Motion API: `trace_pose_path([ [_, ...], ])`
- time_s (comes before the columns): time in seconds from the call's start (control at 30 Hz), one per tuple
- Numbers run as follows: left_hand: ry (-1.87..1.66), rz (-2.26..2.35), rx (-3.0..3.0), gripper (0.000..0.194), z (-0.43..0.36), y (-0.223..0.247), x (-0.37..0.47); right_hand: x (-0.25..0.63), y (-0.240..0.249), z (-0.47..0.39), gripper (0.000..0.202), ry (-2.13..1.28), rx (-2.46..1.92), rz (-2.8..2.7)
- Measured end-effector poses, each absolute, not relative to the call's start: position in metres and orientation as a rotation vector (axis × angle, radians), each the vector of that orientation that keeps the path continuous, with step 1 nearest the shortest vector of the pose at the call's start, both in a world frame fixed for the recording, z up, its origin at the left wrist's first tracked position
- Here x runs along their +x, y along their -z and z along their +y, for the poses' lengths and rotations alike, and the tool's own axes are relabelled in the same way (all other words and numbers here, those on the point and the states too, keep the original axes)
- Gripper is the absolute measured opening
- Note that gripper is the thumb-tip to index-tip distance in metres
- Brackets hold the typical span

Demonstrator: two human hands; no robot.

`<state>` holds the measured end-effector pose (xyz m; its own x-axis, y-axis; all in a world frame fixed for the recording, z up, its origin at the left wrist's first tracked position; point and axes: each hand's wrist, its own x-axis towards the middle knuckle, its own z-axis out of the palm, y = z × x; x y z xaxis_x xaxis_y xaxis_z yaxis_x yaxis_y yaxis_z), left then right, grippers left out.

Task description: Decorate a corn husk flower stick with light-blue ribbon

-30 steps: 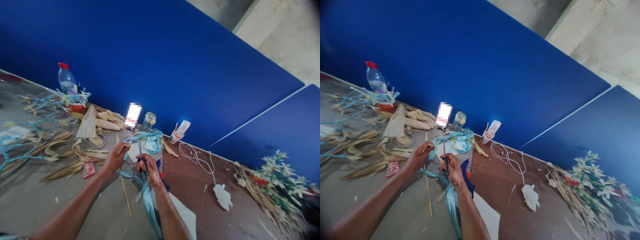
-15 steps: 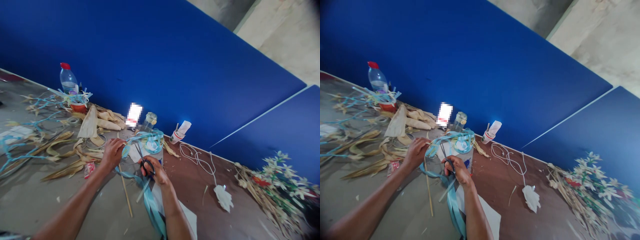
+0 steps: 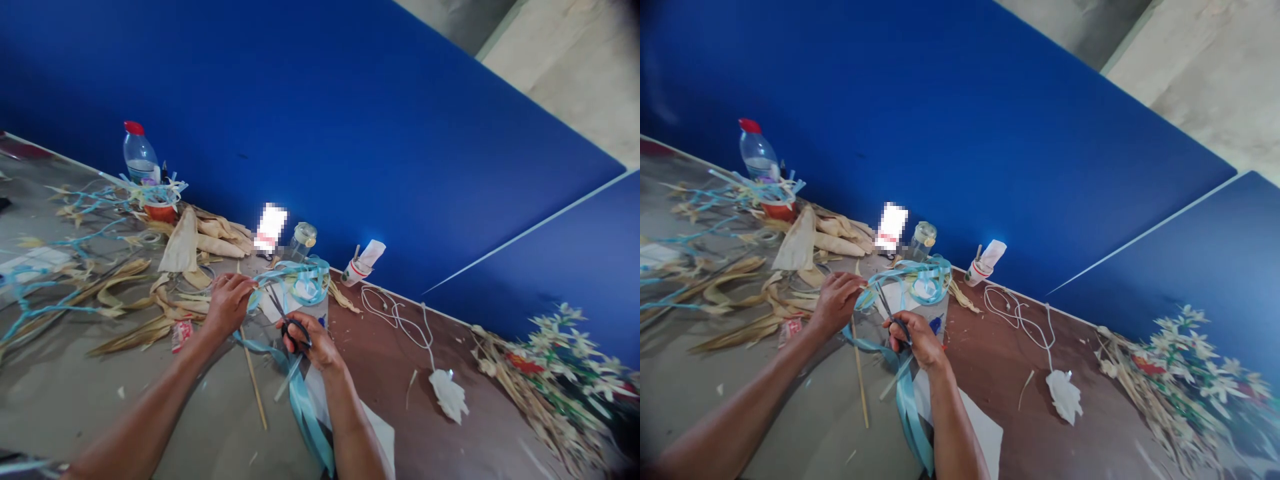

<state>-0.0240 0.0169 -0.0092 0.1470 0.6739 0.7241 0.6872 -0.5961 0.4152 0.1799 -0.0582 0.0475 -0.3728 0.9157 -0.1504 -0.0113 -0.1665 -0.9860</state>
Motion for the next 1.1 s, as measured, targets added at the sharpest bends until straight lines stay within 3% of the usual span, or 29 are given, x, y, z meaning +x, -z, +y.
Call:
trace_pose_path([
  [0.87, 1.506, -1.450, -2.376, 0.022, 0.017, 0.006, -0.025, 0.179, -0.038, -0.054, 0.033, -1.635, -1.163, -1.365],
  [1.1, 1.524, -1.468, -2.366, 0.022, 0.016, 0.005, -0.025, 0.179, -0.026, -0.046, 0.028, -1.438, -1.350, -1.452],
])
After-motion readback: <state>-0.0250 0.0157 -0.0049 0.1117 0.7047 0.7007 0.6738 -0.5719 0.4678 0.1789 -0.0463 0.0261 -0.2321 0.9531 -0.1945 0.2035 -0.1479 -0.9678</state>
